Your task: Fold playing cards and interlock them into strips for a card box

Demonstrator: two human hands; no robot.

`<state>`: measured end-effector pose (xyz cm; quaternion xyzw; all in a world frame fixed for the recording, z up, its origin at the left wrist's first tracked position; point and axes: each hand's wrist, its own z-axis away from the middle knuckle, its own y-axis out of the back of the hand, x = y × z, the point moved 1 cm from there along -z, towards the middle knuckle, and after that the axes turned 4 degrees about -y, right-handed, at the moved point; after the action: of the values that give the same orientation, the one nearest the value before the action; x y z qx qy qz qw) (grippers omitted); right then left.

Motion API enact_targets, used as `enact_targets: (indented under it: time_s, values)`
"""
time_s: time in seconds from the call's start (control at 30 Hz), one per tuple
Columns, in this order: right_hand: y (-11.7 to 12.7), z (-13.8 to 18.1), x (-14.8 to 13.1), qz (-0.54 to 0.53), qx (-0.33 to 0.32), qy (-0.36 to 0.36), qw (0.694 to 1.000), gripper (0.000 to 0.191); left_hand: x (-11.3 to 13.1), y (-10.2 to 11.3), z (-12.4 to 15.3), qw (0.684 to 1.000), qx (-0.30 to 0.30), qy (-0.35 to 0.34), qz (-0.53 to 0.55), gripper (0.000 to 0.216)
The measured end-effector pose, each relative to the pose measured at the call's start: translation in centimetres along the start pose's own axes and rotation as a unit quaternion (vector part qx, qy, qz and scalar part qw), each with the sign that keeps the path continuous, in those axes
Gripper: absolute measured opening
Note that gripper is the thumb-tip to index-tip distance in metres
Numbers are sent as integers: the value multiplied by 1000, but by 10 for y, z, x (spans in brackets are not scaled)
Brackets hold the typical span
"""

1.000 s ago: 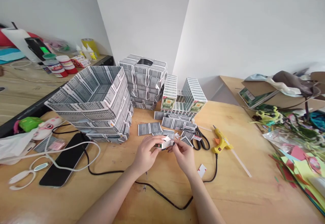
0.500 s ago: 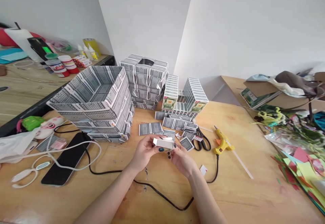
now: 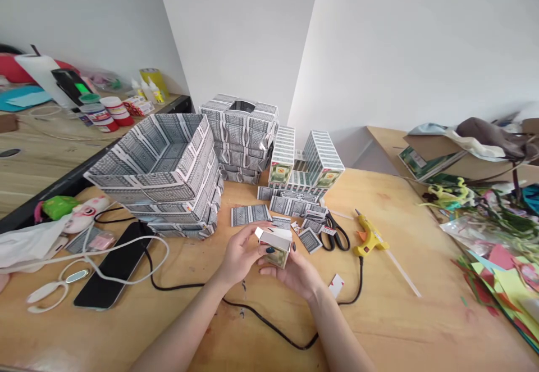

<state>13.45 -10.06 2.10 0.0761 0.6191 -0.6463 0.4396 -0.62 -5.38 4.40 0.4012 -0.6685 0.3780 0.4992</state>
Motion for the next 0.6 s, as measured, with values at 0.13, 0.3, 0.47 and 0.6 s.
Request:
enact_targets:
  time_s: [0.13, 0.3, 0.47, 0.6]
  values:
    - [4, -1, -3, -29, 41, 63, 997, 32, 3, 2, -2, 994, 5, -67, -87, 23]
    - [13, 0, -17, -7, 123, 160, 979, 28, -3, 2, -4, 999, 33, -5, -24, 28]
    - [23, 6, -26, 143, 233, 227, 935, 42, -12, -3, -5, 961, 82, 170, 201, 29]
    - [19, 10, -28, 293, 263, 259, 882, 52, -17, -10, -3, 907, 110, 280, 296, 22]
